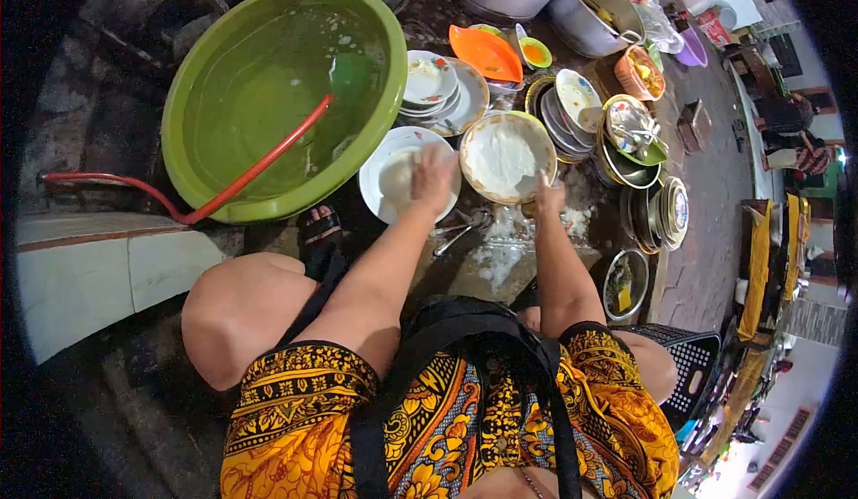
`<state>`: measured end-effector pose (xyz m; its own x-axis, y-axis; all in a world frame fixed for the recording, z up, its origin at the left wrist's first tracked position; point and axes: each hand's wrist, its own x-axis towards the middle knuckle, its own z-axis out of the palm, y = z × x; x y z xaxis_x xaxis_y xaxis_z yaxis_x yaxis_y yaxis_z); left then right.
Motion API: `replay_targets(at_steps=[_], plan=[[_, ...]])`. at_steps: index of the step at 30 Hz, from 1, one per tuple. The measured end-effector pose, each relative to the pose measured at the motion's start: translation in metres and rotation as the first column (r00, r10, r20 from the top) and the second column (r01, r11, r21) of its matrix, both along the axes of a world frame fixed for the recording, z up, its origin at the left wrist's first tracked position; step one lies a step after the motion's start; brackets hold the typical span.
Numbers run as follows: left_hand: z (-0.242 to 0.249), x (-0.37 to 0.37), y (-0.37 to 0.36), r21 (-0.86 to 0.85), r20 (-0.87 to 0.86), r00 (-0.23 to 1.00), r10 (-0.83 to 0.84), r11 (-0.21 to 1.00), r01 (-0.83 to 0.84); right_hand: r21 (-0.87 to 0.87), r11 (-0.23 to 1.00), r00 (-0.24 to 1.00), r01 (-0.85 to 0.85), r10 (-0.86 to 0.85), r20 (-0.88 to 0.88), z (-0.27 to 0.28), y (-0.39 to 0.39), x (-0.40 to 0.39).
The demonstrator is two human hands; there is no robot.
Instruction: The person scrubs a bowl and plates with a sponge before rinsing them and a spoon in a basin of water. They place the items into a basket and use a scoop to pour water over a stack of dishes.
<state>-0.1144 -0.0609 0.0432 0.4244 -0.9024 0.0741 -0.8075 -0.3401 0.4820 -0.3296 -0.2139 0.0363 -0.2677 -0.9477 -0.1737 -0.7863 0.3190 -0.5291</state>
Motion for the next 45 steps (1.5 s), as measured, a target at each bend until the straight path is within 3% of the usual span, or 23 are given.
replay_targets(at_steps=[2,4,6,8,9,10,12,13,15,16,18,23,24,26,28,30,32,34,37,40,42,44,45], plan=[[0.001,0.022,0.023,-0.014,0.042,0.957,0.287,0.958,-0.287,-0.035,0.999,0.999,0.027,-0.025,0.045,-0.014,-0.002,-0.012],[0.004,0.036,0.043,0.081,0.000,0.798,0.603,0.795,-0.601,-0.148,0.973,0.985,0.174,-0.169,0.047,-0.012,0.003,-0.012],[-0.019,0.050,0.054,0.142,-0.055,0.717,0.695,0.716,-0.683,-0.119,0.976,0.982,0.182,-0.176,0.064,0.005,0.020,-0.010],[-0.026,0.054,0.063,-0.024,-0.075,0.720,0.689,0.721,-0.692,-0.204,0.975,0.995,0.092,-0.084,0.049,0.019,0.039,-0.001],[-0.030,0.055,0.062,-0.013,-0.138,0.701,0.700,0.706,-0.708,-0.306,0.951,0.984,-0.036,0.087,0.156,0.024,0.049,0.005],[-0.038,0.059,0.061,-0.014,-0.140,0.705,0.695,0.711,-0.703,-0.404,0.908,0.993,-0.116,0.118,-0.020,0.016,0.061,0.018],[-0.056,0.067,0.062,0.059,-0.213,0.585,0.783,0.608,-0.792,-0.471,0.817,0.908,-0.333,0.412,0.072,0.017,0.076,0.038],[-0.063,0.071,0.063,0.059,-0.217,0.586,0.781,0.610,-0.791,-0.367,0.836,0.878,-0.408,0.469,0.093,0.031,0.089,0.055],[-0.076,0.082,0.066,0.305,-0.448,0.471,0.760,0.626,-0.718,-0.217,0.817,0.795,-0.535,0.573,0.199,0.050,0.112,0.089],[-0.089,0.085,0.070,0.303,-0.450,0.473,0.758,0.628,-0.717,-0.175,0.790,0.740,-0.588,0.613,0.278,0.051,0.121,0.102],[-0.110,0.084,0.079,0.128,-0.654,0.517,0.552,0.755,-0.643,-0.217,0.739,0.597,-0.637,0.652,0.468,-0.030,0.118,0.119],[-0.066,0.076,0.094,0.154,-0.719,0.433,0.544,0.732,-0.663,-0.021,0.375,0.361,-0.927,0.905,0.226,-0.011,0.175,0.167],[-0.056,0.074,0.096,0.177,-0.717,0.407,0.566,0.712,-0.679,-0.168,0.329,0.306,-0.929,0.940,0.149,-0.025,0.185,0.170],[-0.040,0.072,0.100,0.202,-0.782,0.321,0.533,0.706,-0.679,-0.169,0.435,0.395,-0.884,0.891,0.225,-0.009,0.197,0.175],[-0.020,0.072,0.102,0.179,-0.934,0.113,0.338,0.718,-0.673,-0.171,0.486,0.429,-0.857,0.857,0.284,0.003,0.193,0.177],[-0.004,0.064,0.098,0.207,-0.928,0.106,0.358,0.729,-0.653,-0.166,0.537,0.462,-0.827,0.818,0.343,0.009,0.187,0.176],[-0.001,0.057,0.097,0.142,-0.918,0.180,0.352,0.718,-0.681,-0.179,0.542,0.485,-0.821,0.828,0.282,0.012,0.184,0.172],[0.007,0.057,0.102,0.127,-0.962,0.122,0.243,0.798,-0.589,-0.270,0.556,0.536,-0.786,0.831,0.152,0.010,0.176,0.166],[0.031,0.047,0.112,0.192,-0.950,0.104,0.295,0.811,-0.552,-0.249,0.717,0.732,-0.651,0.680,0.044,0.018,0.173,0.165],[0.043,0.038,0.111,0.288,-0.933,0.048,0.356,0.823,-0.490,-0.394,0.587,0.627,-0.707,0.778,0.036,0.054,0.191,0.177],[0.024,0.038,0.110,0.352,-0.904,0.033,0.427,0.785,-0.510,-0.393,0.443,0.371,-0.806,0.895,0.248,0.050,0.201,0.180],[0.032,0.032,0.118,0.257,-0.965,-0.183,0.186,0.788,-0.559,-0.373,0.332,0.245,-0.866,0.934,0.261,0.086,0.212,0.160],[0.011,0.041,0.120,0.272,-0.962,-0.181,0.205,0.779,-0.565,-0.285,0.214,0.124,-0.934,0.945,0.303,0.096,0.211,0.145]])
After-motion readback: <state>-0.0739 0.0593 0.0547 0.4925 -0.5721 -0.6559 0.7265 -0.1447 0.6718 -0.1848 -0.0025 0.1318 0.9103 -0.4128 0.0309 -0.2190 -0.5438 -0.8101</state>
